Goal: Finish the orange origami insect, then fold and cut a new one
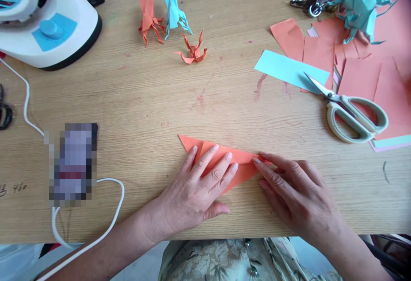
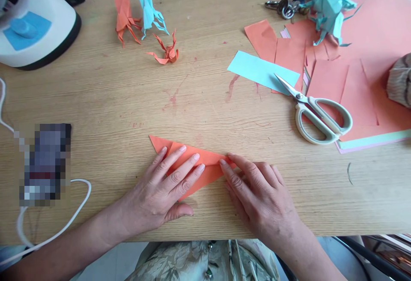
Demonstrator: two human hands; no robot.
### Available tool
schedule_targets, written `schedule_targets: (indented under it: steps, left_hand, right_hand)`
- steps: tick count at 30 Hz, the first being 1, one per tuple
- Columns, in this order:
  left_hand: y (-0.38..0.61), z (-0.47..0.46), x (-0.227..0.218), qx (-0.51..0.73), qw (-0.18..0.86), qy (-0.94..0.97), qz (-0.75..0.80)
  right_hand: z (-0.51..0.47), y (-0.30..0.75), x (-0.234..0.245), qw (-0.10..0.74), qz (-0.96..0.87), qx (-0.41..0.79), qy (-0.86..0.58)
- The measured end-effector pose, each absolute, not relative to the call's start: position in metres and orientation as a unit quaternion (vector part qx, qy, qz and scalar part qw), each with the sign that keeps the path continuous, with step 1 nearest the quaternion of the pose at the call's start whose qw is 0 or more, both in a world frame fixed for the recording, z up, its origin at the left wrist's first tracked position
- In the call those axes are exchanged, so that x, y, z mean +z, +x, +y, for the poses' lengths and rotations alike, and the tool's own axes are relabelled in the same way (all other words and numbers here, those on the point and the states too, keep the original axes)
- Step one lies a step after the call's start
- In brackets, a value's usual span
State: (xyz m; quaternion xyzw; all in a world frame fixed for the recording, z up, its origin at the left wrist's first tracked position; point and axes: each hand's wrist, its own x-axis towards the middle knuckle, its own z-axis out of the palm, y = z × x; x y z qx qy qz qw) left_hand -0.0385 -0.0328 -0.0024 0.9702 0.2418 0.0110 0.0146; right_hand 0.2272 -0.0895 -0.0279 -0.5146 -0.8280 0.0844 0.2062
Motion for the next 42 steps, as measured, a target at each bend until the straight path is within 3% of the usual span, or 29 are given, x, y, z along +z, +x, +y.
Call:
schedule_targets:
  steps: [42]
  left_hand:
    - [-0.0334, -0.0344, -0.0040, -0.029, 0.029, 0.964, 0.262]
  right_hand:
    - [-0.0884, 0.2252, -0.0245, 0.201, -0.831, 0.067, -0.514]
